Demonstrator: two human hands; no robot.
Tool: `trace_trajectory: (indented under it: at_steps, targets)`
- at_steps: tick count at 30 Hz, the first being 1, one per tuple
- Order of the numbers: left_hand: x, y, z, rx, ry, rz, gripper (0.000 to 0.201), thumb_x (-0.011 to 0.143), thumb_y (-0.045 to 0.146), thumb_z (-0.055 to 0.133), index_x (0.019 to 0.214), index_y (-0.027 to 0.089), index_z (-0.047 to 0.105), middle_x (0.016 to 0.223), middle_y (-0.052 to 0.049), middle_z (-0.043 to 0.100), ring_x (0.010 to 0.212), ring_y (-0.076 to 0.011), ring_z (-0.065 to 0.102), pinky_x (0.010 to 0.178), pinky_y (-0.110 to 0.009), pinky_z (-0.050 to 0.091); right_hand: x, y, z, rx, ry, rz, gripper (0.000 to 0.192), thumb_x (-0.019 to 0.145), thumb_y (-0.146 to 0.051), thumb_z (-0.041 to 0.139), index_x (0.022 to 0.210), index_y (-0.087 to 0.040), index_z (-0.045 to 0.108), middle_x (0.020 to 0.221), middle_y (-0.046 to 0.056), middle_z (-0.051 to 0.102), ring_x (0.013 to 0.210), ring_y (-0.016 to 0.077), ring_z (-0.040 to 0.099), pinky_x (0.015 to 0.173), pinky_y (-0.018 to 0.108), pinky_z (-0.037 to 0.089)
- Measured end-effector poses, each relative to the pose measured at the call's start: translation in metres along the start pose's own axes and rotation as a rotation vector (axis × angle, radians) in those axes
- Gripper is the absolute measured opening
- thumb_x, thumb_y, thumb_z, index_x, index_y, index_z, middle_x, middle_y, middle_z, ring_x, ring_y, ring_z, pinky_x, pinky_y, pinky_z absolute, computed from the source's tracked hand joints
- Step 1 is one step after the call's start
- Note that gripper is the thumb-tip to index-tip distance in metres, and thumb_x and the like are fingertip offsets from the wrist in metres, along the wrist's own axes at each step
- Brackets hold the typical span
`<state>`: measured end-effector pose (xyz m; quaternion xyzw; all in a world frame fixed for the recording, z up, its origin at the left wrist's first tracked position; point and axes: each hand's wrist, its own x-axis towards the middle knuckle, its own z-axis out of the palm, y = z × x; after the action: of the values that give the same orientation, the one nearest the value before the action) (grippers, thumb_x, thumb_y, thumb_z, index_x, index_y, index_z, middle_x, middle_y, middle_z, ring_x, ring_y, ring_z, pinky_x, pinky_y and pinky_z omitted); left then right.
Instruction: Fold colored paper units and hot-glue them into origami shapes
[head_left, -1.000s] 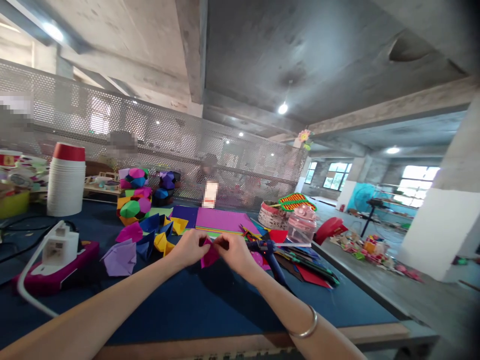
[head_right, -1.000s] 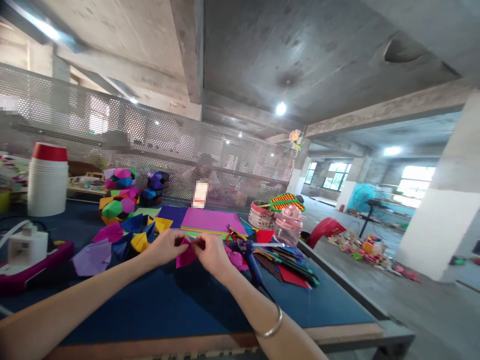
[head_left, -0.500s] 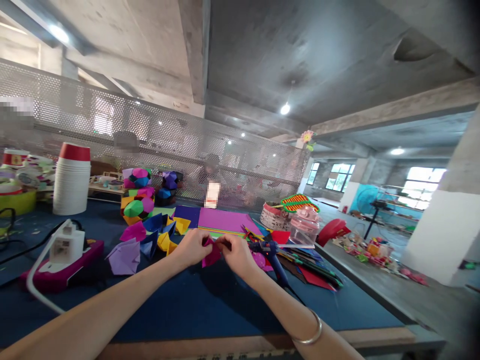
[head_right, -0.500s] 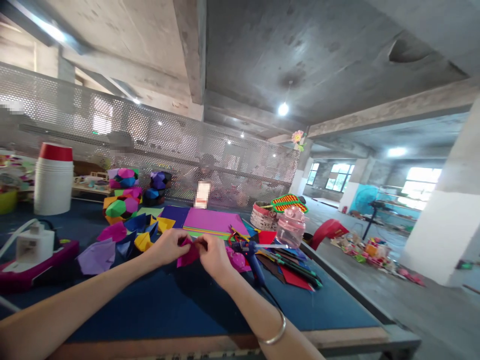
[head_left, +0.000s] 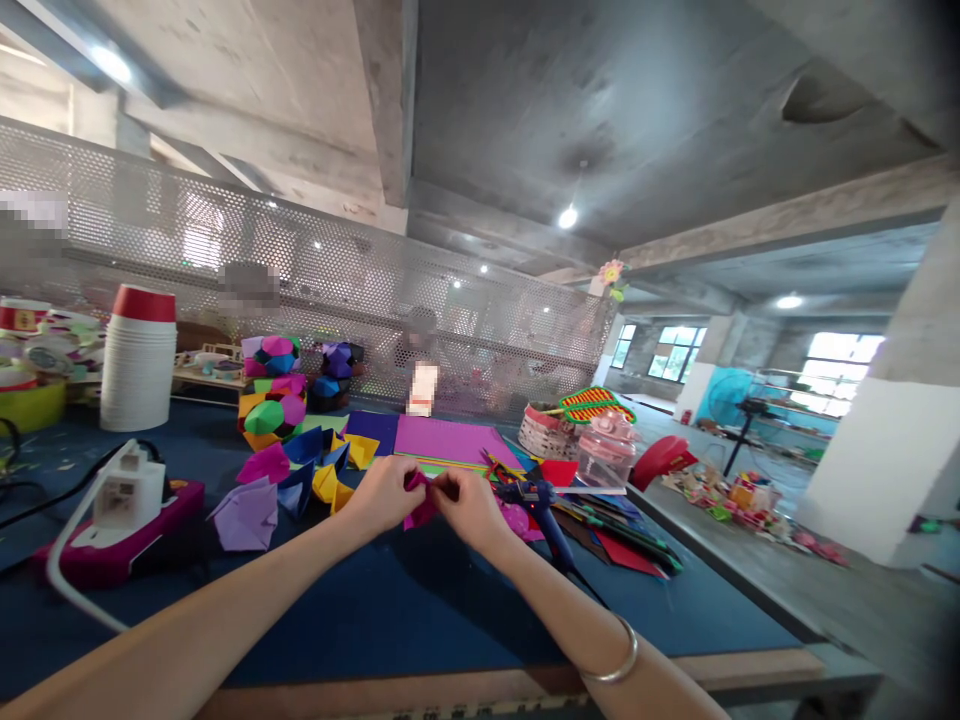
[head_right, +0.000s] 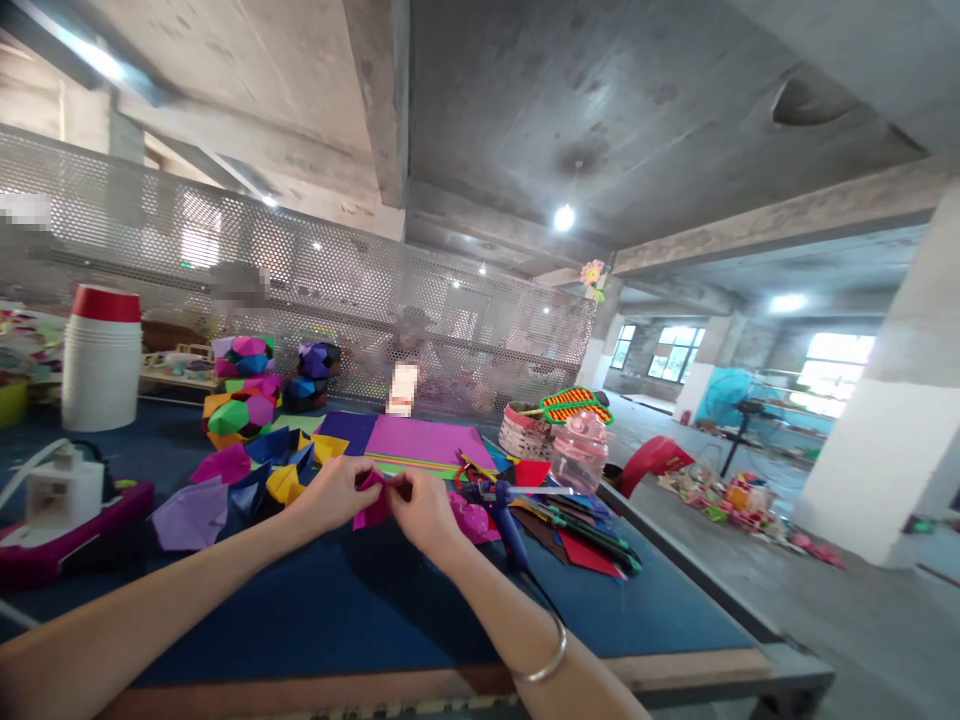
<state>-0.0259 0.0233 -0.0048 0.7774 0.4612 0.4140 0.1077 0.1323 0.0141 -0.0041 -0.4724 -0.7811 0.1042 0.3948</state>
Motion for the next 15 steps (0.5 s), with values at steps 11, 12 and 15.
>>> trace_trajectory:
  at_steps: [11,12,15]
  targets:
    - [0.002,0.001,-0.001,0.016,0.076,-0.006,0.009,0.068,0.017,0.051,0.060,0.016,0.055,0.054,0.003,0.050,0.055,-0.0097,0.044,0.053,-0.022,0.026,0.001,0.008,0.004,0.056,0.047,-0.065,0.021,0.085,-0.028,0.048,0.073,-0.017,0.062,0.067,0.001,0.063,0.062,0.0134,0.056,0.058,0.022,0.038]
    - [0.003,0.000,-0.003,0.008,0.090,-0.025,0.009,0.068,0.018,0.052,0.060,0.016,0.055,0.053,0.003,0.049,0.054,-0.0098,0.044,0.053,-0.022,0.026,0.001,0.009,0.004,0.088,0.034,-0.044,0.026,0.088,-0.033,0.044,0.077,-0.017,0.062,0.069,0.002,0.064,0.063,0.0140,0.056,0.058,0.022,0.040]
    - [0.007,-0.003,-0.008,-0.051,0.139,-0.112,0.009,0.067,0.021,0.053,0.060,0.016,0.054,0.052,0.004,0.047,0.054,-0.0102,0.045,0.053,-0.022,0.029,0.002,0.012,0.008,0.214,-0.028,0.068,0.041,0.092,-0.047,0.034,0.085,-0.017,0.061,0.073,0.004,0.065,0.065,0.0154,0.059,0.058,0.024,0.043]
